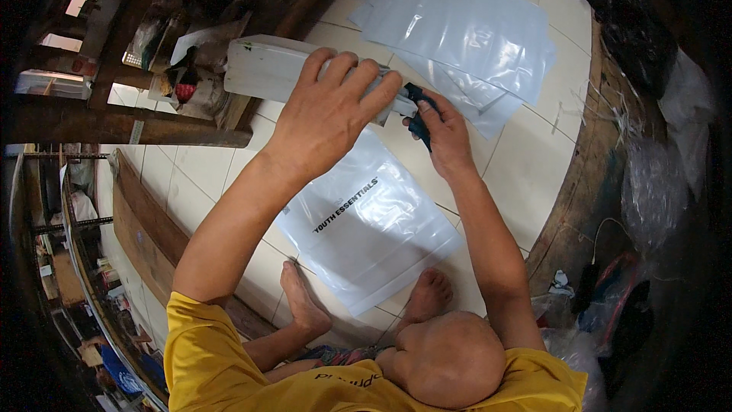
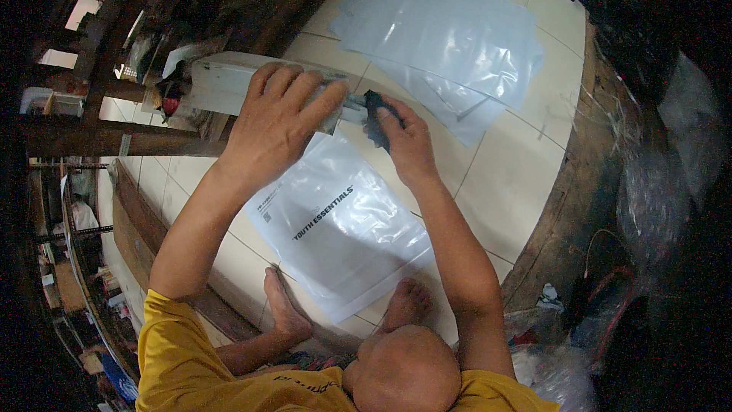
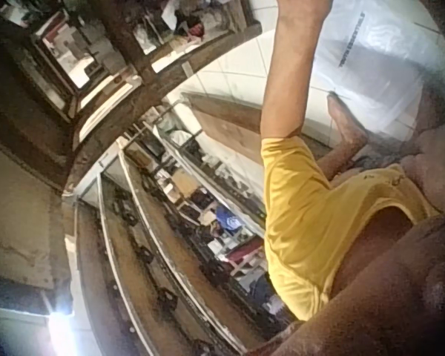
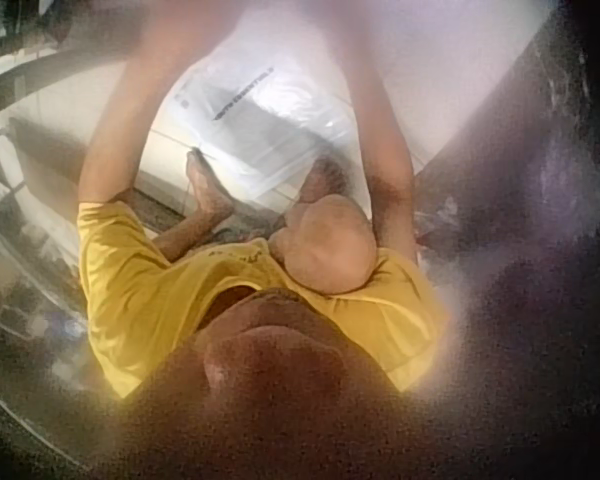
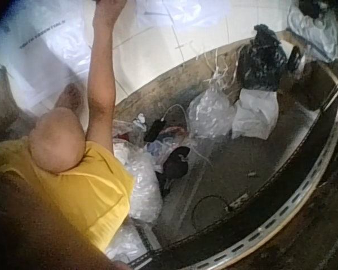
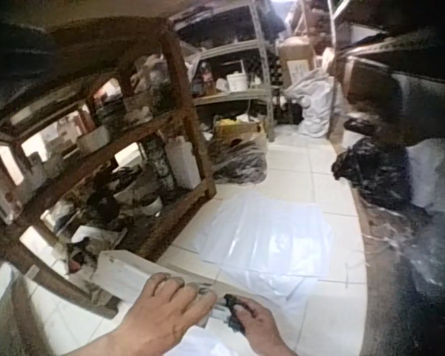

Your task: The person sits on the floor and wipes the surface of several white plastic shipping envelopes using a small dark cloth. They handle the packages one at a time, rubbing the cloth over the printed logos and surfaces, then set them aside.

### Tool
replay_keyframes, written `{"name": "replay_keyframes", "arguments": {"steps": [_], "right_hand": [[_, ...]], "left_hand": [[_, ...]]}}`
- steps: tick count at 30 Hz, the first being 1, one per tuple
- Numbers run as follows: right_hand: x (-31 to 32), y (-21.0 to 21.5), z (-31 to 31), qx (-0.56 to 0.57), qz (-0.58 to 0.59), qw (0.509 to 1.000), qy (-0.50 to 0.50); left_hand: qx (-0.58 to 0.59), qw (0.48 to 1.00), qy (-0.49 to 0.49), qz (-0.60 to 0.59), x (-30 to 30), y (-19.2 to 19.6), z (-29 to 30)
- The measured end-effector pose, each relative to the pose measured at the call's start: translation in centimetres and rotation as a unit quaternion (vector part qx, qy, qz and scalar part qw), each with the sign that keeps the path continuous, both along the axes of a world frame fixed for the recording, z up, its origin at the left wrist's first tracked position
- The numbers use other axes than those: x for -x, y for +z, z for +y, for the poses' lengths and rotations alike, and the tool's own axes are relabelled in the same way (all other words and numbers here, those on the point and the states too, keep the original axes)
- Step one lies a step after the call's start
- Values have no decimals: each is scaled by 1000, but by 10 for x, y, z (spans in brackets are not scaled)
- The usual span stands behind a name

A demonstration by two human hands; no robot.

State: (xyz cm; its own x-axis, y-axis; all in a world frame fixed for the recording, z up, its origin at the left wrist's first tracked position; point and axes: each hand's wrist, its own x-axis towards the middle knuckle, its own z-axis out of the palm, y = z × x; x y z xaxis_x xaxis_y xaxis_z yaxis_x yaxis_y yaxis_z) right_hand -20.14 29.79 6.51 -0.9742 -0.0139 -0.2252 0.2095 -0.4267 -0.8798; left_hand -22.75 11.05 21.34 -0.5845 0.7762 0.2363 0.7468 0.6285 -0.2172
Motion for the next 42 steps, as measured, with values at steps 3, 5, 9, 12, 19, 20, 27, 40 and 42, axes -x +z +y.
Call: {"name": "replay_keyframes", "arguments": {"steps": [3, 5, 9, 12, 19, 20, 27, 40, 42], "right_hand": [[4, -5, 2, 27, 6, 1000, -11], [8, -4, 4, 51, 20, 998, -16], [20, 12, 7, 85, 50, 995, 7], [22, 19, 7, 89, 46, 994, 35], [-23, 4, 13, -9, -41, 996, 75], [-31, 3, 16, -44, -66, 994, 75], [-81, -26, -21, -109, -120, 970, 180], [-142, -64, -160, -380, 140, 845, 349], [-151, -68, -179, -396, 178, 833, 344]], "left_hand": [[-67, 997, 14, -37, 7, -9, -9], [-122, 988, 42, -80, 13, -20, -19], [-274, 947, 108, -132, 32, -65, -53], [-545, 770, 143, -298, 67, -101, -68], [-477, 832, 232, -161, 142, -174, -125], [-474, 831, 258, -134, 146, -180, -124], [-119, 898, 423, -7, 182, -232, -166], [-84, 867, 325, -367, -239, -220, -226], [-75, 872, 339, -345, -257, -229, -217]]}}
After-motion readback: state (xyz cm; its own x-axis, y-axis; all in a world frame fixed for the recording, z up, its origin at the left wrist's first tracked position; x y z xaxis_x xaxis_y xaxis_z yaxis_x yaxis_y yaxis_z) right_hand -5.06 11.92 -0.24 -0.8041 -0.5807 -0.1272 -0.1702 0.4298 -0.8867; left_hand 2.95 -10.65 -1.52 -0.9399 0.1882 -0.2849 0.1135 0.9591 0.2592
